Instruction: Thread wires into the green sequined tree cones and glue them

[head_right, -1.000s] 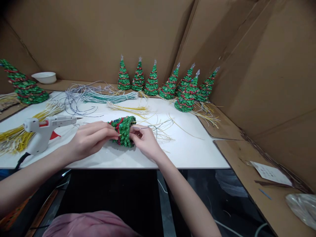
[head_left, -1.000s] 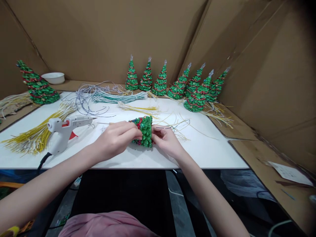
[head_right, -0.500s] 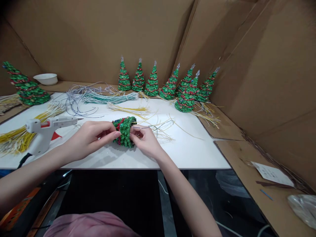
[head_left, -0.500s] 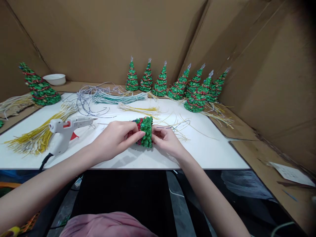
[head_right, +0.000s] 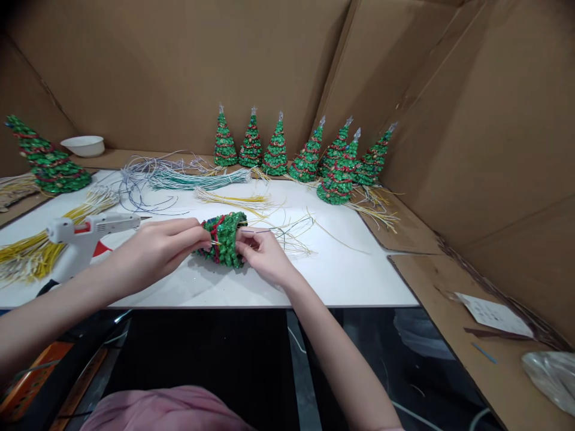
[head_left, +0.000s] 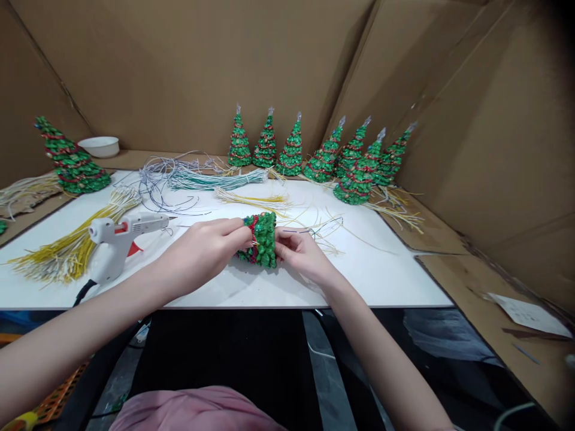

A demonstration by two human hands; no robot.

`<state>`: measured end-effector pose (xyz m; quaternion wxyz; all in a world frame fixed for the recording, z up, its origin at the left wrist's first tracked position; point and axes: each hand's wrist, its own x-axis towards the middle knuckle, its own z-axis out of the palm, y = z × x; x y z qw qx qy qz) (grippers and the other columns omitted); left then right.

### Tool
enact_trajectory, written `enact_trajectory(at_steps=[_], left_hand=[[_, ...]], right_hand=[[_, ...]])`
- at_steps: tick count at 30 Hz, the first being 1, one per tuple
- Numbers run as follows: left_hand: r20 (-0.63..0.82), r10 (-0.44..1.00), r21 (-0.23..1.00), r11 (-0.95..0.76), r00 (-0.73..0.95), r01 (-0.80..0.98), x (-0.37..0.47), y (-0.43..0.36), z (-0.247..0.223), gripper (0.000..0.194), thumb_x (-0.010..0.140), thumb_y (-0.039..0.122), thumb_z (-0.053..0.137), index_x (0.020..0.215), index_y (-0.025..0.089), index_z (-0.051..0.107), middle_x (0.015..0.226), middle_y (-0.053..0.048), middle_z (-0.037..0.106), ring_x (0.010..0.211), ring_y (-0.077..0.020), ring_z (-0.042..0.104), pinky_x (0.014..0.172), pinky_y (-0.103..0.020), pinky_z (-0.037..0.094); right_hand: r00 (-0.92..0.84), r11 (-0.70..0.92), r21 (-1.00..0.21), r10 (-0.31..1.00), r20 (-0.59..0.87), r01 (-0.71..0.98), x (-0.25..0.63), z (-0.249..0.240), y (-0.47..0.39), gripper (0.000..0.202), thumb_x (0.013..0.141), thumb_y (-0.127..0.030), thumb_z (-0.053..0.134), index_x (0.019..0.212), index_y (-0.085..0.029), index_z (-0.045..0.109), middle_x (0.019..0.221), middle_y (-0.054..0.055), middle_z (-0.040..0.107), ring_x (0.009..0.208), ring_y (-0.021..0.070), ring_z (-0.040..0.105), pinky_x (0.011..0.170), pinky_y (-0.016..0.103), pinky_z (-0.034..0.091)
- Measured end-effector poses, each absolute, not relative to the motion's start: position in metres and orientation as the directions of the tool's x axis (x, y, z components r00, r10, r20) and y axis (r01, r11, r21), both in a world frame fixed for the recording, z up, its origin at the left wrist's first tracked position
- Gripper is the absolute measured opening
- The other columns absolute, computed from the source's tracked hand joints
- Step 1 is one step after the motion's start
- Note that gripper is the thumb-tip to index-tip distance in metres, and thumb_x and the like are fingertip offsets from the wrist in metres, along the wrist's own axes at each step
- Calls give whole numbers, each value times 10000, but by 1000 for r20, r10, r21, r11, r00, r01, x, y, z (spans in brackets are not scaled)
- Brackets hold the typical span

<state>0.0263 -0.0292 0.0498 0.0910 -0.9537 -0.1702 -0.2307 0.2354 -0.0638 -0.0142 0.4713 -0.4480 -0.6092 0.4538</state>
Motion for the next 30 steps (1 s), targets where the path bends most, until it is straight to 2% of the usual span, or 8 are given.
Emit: enact_trajectory(at_steps=[4, 11, 17, 24, 30], left_hand=[[543, 190, -165, -931, 818, 327, 26, -27, 45, 298, 987, 144, 395, 833, 130, 650, 688, -14, 625, 608, -123, 571, 560, -208, 391], [603, 113, -106, -970, 790, 220, 23, -18, 36, 203, 969, 163, 488, 875, 121, 664, 755, -33, 691, 653, -106, 631, 622, -183, 463], [635, 80, -65, -986, 768, 156, 20, -10, 32, 161, 960, 171, 517, 894, 152, 663, 739, -10, 693, 626, -77, 612, 619, -157, 464], [641, 67, -31, -993, 765, 113, 20, -3, 27, 82, 919, 152, 592, 917, 143, 673, 762, -20, 701, 646, -84, 625, 641, -158, 466], [616, 43, -117, -982, 786, 145, 19, -4, 32, 156, 961, 184, 525, 916, 154, 671, 754, -14, 699, 644, -87, 627, 628, -171, 452]], right_hand=[[-143, 162, -985, 978, 151, 68, 234, -16, -64, 191, 788, -301, 608, 666, -191, 509, 664, -12, 515, 609, 116, 444, 563, 247, 368], [-139, 152, -986, 980, 143, 60, 235, -18, -63, 181, 780, -303, 626, 674, -188, 533, 645, -17, 502, 607, 120, 450, 565, 250, 377], [-126, 115, -987, 987, 101, 115, 236, -15, -63, 159, 780, -326, 644, 724, -182, 608, 666, -7, 551, 615, 131, 471, 575, 260, 384], [-127, 136, -981, 985, 119, 139, 236, -10, -62, 150, 767, -297, 635, 690, -171, 606, 627, -15, 505, 615, 129, 446, 562, 257, 350], [-122, 102, -988, 989, 88, 115, 235, -12, -62, 159, 766, -306, 642, 696, -170, 599, 623, -14, 511, 590, 122, 431, 545, 253, 337]])
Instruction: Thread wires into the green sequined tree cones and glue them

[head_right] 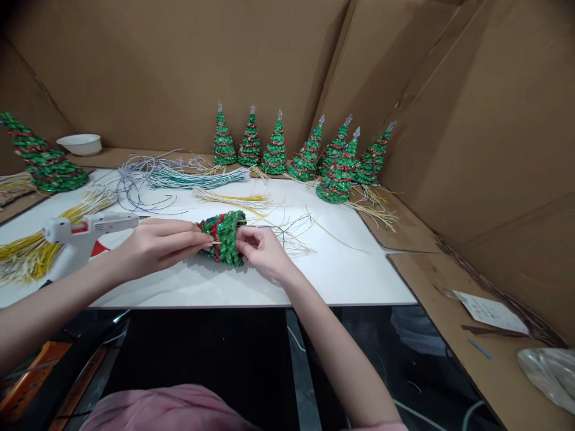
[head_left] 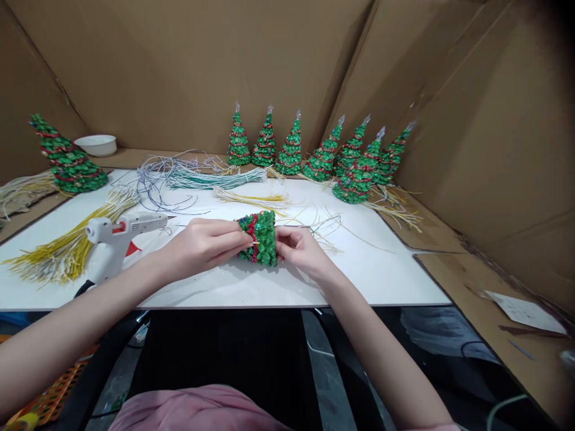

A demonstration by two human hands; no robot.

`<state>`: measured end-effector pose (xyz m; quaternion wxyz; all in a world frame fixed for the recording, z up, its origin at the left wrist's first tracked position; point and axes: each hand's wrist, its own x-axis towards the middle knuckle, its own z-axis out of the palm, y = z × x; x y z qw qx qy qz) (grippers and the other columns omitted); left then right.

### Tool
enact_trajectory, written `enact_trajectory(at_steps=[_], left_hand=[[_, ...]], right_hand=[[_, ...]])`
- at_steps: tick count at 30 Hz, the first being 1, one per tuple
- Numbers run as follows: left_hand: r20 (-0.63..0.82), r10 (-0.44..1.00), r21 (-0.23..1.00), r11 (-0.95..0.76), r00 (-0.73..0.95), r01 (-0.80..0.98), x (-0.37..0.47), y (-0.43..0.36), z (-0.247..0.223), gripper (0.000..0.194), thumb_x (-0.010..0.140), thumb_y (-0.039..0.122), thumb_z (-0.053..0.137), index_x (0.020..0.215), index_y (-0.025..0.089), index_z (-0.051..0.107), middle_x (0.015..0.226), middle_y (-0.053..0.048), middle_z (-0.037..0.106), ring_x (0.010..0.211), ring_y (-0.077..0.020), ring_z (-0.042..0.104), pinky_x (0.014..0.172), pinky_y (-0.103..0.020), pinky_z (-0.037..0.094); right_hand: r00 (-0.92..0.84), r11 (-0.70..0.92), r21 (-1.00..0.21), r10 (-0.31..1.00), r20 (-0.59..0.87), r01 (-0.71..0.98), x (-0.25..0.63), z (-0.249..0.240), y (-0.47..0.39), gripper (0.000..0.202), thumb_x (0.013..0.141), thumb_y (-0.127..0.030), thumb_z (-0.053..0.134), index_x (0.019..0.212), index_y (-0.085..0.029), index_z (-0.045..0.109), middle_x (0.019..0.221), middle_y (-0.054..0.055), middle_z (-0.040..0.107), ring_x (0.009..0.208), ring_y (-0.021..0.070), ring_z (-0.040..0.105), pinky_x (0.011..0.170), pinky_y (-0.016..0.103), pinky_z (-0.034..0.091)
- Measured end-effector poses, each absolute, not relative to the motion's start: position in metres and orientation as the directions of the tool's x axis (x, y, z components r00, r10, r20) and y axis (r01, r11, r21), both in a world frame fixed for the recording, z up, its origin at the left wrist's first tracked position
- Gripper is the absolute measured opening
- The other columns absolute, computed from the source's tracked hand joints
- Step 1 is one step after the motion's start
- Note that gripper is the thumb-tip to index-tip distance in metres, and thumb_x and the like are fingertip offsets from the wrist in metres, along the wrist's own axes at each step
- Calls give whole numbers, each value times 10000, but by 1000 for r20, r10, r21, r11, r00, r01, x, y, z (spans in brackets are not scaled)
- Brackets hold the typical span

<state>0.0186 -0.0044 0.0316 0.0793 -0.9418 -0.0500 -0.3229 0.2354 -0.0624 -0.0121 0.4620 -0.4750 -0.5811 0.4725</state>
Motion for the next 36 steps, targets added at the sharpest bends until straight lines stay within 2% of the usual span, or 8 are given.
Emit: enact_trajectory(at_steps=[7, 10, 12, 16, 18, 22, 30, 36], left_hand=[[574, 6, -255, -949, 819, 186, 20, -8, 35, 257, 997, 193, 430, 875, 179, 656, 692, -1, 669, 600, -84, 599, 566, -194, 412], [557, 6, -265, -946, 830, 185, 20, -7, 34, 281, 998, 201, 419, 851, 182, 658, 691, -8, 672, 604, -92, 607, 558, -203, 406], [566, 39, -203, -961, 823, 185, 19, -6, 35, 260, 992, 209, 445, 863, 176, 668, 701, -11, 678, 608, -93, 609, 568, -201, 413], [519, 213, 72, -976, 828, 206, 16, -5, 41, 204, 969, 189, 498, 904, 159, 689, 766, -18, 709, 652, -86, 628, 623, -173, 445], [471, 280, 167, -959, 836, 228, 14, -6, 45, 203, 955, 163, 504, 897, 155, 699, 786, -21, 722, 665, -86, 639, 631, -163, 449], [398, 355, 235, -931, 846, 280, 11, -11, 56, 209, 915, 122, 518, 878, 150, 722, 774, -18, 733, 650, -90, 643, 618, -161, 435], [93, 605, 373, -758, 791, 535, 17, -21, 82, 158, 825, 191, 599, 790, 163, 750, 660, -1, 724, 575, -101, 621, 562, -173, 399], [-141, 599, 593, -587, 788, 552, 24, -6, 89, 162, 771, 259, 582, 717, 147, 686, 563, 8, 662, 539, -115, 624, 491, -161, 431]], right_hand=[[-110, 83, -994, 991, 75, 68, 235, -16, -62, 195, 757, -351, 670, 694, -181, 597, 621, -21, 523, 572, 115, 445, 542, 250, 363], [-92, 96, -994, 992, 90, 57, 234, -17, -62, 214, 743, -367, 696, 690, -184, 597, 623, -17, 542, 565, 117, 455, 533, 251, 382], [-83, 112, -993, 991, 108, 45, 232, -18, -64, 221, 736, -368, 704, 687, -185, 590, 616, -15, 542, 551, 116, 453, 522, 250, 385], [-84, 126, -991, 989, 123, 39, 227, -17, -70, 236, 742, -370, 697, 678, -189, 559, 597, -20, 518, 525, 114, 466, 506, 251, 385], [-87, 138, -989, 987, 134, 49, 222, -16, -72, 247, 747, -375, 691, 668, -191, 547, 572, -28, 495, 507, 112, 466, 494, 248, 381], [-76, 161, -985, 985, 156, 65, 215, -15, -75, 254, 760, -371, 677, 650, -194, 530, 553, -34, 477, 500, 107, 461, 481, 238, 381], [-67, 164, -983, 985, 159, 85, 211, -17, -77, 261, 774, -386, 656, 657, -198, 517, 570, -33, 462, 500, 106, 448, 464, 236, 382], [-85, 169, -982, 983, 163, 83, 212, -17, -74, 291, 770, -405, 663, 642, -206, 494, 544, -42, 440, 482, 103, 439, 450, 235, 370]])
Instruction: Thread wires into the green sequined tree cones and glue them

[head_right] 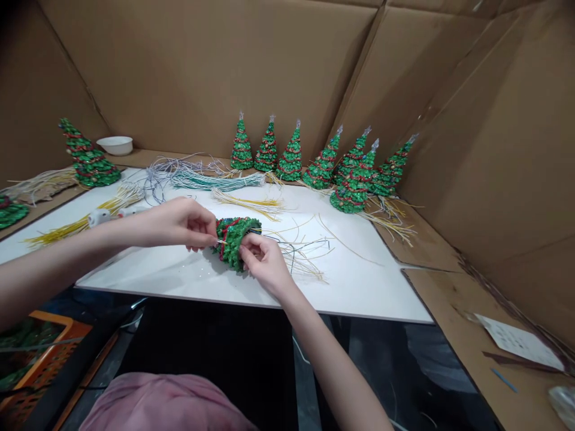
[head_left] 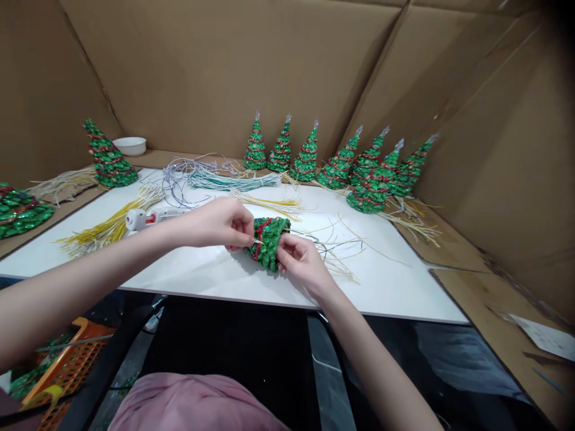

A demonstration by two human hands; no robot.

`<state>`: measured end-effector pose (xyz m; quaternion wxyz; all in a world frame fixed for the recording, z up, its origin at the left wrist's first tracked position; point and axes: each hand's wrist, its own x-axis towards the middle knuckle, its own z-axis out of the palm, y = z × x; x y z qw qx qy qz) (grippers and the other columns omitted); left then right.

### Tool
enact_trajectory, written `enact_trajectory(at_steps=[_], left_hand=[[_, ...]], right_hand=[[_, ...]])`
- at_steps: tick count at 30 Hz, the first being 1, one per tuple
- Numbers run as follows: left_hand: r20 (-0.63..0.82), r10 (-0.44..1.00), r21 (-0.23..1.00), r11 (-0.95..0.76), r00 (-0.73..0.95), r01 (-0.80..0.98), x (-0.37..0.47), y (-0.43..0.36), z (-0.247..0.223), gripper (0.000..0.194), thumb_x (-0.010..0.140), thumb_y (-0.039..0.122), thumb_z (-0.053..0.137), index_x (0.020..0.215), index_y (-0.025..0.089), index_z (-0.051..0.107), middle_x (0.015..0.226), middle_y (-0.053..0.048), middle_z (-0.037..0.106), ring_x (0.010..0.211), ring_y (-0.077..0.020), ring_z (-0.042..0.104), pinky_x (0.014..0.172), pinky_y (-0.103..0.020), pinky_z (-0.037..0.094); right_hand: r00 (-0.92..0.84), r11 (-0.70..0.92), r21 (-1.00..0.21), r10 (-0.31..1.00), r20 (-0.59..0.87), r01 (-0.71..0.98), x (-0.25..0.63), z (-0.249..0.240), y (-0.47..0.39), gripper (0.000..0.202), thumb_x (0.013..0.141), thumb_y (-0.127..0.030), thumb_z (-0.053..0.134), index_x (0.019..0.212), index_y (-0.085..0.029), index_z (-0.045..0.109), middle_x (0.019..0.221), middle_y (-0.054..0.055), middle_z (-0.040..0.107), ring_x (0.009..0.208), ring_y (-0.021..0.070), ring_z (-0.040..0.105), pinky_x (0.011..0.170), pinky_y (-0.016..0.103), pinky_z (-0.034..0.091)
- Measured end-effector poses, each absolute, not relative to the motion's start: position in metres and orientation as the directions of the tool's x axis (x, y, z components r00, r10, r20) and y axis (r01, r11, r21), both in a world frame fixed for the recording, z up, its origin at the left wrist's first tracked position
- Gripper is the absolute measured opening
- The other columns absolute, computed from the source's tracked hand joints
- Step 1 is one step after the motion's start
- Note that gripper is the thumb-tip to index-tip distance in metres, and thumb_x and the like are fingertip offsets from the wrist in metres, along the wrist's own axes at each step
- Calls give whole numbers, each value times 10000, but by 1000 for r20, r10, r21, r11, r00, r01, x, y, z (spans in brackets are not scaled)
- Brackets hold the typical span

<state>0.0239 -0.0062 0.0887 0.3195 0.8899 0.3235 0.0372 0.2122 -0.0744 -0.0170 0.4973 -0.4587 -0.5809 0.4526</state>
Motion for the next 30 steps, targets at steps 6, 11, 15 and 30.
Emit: enact_trajectory(at_steps=[6, 11, 15, 30], left_hand=[[-289, 635, 591, -471, 717, 655, 34, -4, 97, 108, 669, 232, 571, 627, 150, 626, 510, 3, 603, 494, -130, 571, 443, -194, 416], [-210, 675, 362, -618, 707, 698, 47, -12, 104, 126, 628, 234, 584, 521, 166, 586, 462, 4, 548, 473, -135, 515, 426, -222, 322], [-100, 682, 141, -711, 725, 689, 57, -17, 102, 147, 619, 249, 586, 494, 174, 567, 450, -14, 515, 476, -159, 495, 442, -265, 266], [23, 678, 50, -734, 734, 677, 40, -31, 97, 150, 768, 250, 605, 665, 168, 678, 609, -46, 674, 568, -188, 608, 509, -261, 295]], right_hand=[[-116, 149, -986, 983, 140, 71, 214, -16, -69, 294, 744, -406, 675, 629, -201, 498, 538, -41, 461, 454, 95, 431, 437, 238, 353], [-129, 160, -985, 980, 151, 65, 214, -14, -66, 273, 721, -381, 683, 616, -197, 511, 552, -33, 473, 490, 101, 433, 467, 246, 346], [-112, 147, -987, 984, 140, 61, 214, -15, -67, 255, 707, -361, 678, 601, -202, 509, 520, -38, 460, 460, 104, 432, 446, 246, 349], [-101, 148, -987, 985, 142, 62, 218, -18, -68, 265, 727, -370, 682, 601, -202, 520, 512, -31, 479, 456, 112, 445, 452, 254, 348]])
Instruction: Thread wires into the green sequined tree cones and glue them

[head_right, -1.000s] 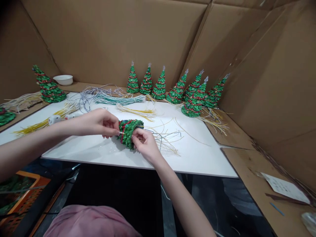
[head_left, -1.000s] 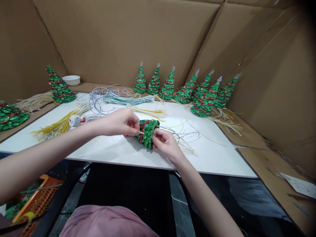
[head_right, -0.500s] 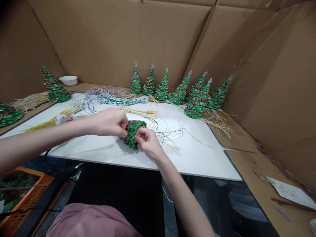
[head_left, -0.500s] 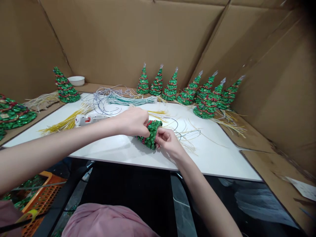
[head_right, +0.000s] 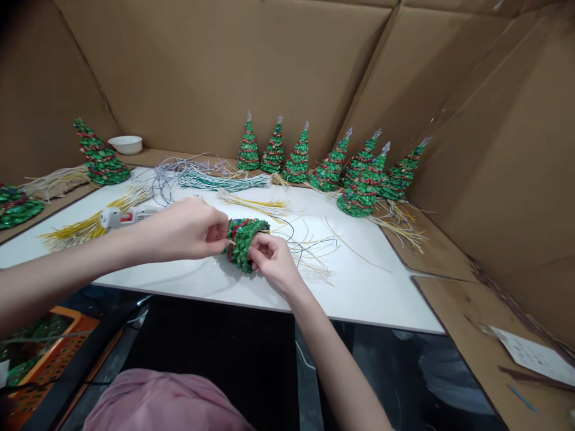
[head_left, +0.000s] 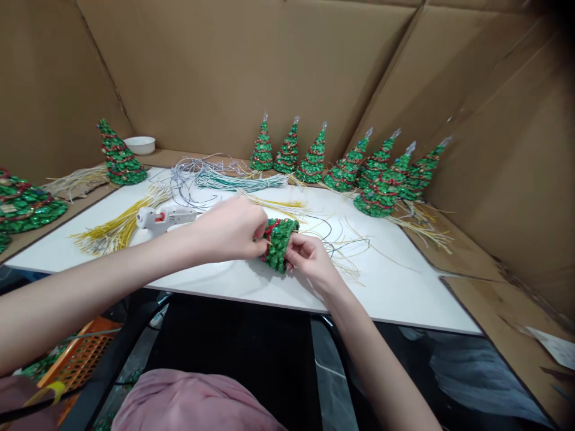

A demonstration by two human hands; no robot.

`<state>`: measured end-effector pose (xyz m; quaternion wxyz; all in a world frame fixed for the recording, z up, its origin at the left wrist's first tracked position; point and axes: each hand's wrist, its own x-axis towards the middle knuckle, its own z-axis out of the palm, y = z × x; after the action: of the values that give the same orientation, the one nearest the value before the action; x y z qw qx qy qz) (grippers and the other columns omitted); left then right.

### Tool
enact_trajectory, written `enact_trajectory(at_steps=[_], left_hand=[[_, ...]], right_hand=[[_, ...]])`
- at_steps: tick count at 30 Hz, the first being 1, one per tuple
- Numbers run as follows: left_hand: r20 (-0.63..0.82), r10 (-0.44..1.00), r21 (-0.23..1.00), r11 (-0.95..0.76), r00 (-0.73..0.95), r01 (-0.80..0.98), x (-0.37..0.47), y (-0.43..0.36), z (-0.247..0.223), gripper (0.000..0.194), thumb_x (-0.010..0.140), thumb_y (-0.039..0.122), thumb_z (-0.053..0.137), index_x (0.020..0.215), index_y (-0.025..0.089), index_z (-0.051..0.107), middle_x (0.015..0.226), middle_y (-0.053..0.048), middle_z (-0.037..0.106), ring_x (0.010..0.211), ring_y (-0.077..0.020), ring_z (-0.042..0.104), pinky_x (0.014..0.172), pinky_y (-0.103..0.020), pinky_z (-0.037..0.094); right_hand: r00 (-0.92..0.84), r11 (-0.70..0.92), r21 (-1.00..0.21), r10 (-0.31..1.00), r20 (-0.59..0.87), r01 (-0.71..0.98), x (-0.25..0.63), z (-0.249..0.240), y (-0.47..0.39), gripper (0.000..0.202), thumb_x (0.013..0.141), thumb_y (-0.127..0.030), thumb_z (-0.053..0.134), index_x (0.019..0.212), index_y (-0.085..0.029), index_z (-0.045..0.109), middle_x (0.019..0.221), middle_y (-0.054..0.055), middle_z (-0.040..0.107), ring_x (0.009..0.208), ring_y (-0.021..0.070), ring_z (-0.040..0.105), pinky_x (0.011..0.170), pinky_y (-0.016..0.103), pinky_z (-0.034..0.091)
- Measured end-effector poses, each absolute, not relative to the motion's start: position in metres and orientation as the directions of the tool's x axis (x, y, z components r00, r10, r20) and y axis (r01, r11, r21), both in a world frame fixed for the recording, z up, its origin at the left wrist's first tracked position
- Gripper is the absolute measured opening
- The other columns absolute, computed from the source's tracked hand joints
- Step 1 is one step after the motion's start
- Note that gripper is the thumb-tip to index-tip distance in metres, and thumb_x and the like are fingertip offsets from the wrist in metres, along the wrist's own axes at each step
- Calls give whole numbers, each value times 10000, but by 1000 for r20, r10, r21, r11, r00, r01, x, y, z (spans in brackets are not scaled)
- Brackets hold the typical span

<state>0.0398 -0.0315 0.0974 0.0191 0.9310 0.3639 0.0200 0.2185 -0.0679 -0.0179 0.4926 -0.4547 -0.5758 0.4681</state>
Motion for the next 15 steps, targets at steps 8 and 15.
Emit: enact_trajectory(at_steps=[8, 15], left_hand=[[272, 712, 306, -702, 647, 643, -49, -53, 86, 293, 876, 427, 543, 827, 207, 731, 550, 31, 628, 453, -95, 536, 467, -196, 371], [503, 810, 259, -473, 301, 842, -124, -78, 51, 325, 898, 487, 498, 855, 212, 666, 785, -11, 700, 630, -139, 610, 567, -236, 468]], right_hand=[[-139, 125, -990, 984, 115, 66, 225, -16, -74, 417, 785, -562, 671, 658, -188, 539, 558, -24, 503, 509, 115, 477, 507, 249, 371], [-129, 75, -997, 989, 73, 3, 225, -15, -82, 514, 774, -685, 630, 680, -185, 553, 608, -20, 517, 554, 111, 491, 565, 252, 392]])
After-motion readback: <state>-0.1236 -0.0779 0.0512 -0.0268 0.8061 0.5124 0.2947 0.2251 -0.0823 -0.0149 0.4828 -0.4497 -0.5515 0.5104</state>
